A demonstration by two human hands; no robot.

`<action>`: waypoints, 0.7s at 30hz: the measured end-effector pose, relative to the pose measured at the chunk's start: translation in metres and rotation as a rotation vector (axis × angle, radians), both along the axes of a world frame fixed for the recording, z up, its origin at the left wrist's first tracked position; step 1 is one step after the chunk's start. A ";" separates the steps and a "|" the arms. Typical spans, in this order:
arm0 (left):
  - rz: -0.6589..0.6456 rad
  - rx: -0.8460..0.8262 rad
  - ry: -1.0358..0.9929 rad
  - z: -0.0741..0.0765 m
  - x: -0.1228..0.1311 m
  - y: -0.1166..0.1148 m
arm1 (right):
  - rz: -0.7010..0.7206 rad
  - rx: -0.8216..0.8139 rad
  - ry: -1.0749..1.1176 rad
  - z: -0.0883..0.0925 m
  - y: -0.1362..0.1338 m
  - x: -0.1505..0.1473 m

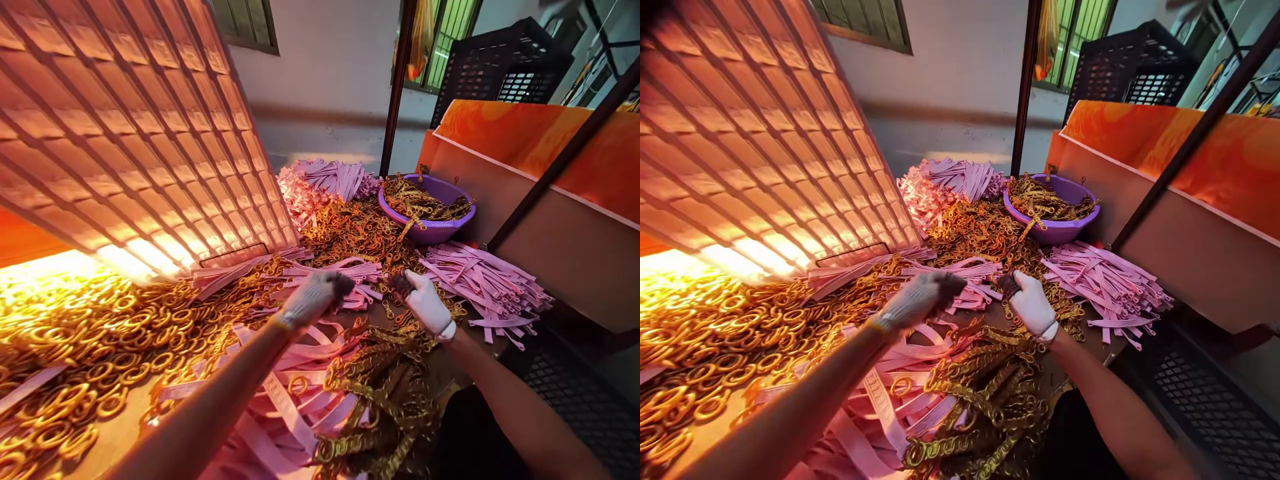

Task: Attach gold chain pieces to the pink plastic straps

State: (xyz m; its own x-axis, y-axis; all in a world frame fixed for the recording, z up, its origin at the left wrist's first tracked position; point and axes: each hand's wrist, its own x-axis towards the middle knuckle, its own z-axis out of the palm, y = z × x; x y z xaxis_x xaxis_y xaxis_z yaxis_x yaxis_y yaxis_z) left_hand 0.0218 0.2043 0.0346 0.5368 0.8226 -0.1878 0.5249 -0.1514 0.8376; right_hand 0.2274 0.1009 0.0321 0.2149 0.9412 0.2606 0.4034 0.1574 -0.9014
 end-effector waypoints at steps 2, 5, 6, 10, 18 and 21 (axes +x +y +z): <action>0.014 0.125 0.098 0.004 0.027 0.041 | 0.017 -0.014 -0.024 -0.003 0.001 0.006; -0.029 0.248 0.281 -0.002 0.070 0.088 | 0.064 -0.071 -0.146 -0.007 -0.005 0.002; -0.051 0.267 0.337 -0.007 0.082 0.097 | 0.074 -0.091 -0.194 -0.008 -0.007 -0.001; -0.092 0.288 0.461 -0.022 0.108 0.108 | 0.091 -0.144 -0.304 -0.008 -0.010 -0.004; 0.055 0.124 0.129 0.004 0.032 0.060 | 0.095 -0.031 -0.316 -0.007 -0.015 -0.006; 0.109 0.008 -0.076 0.008 -0.008 0.018 | 0.171 0.072 -0.362 -0.003 -0.022 -0.020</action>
State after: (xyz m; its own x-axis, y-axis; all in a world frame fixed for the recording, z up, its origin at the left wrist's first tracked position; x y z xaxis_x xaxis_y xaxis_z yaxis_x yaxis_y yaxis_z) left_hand 0.0134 0.2221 0.0428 0.4567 0.8780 -0.1432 0.4734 -0.1035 0.8748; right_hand 0.2076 0.0791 0.0293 -0.0611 0.9320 0.3572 0.6550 0.3075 -0.6903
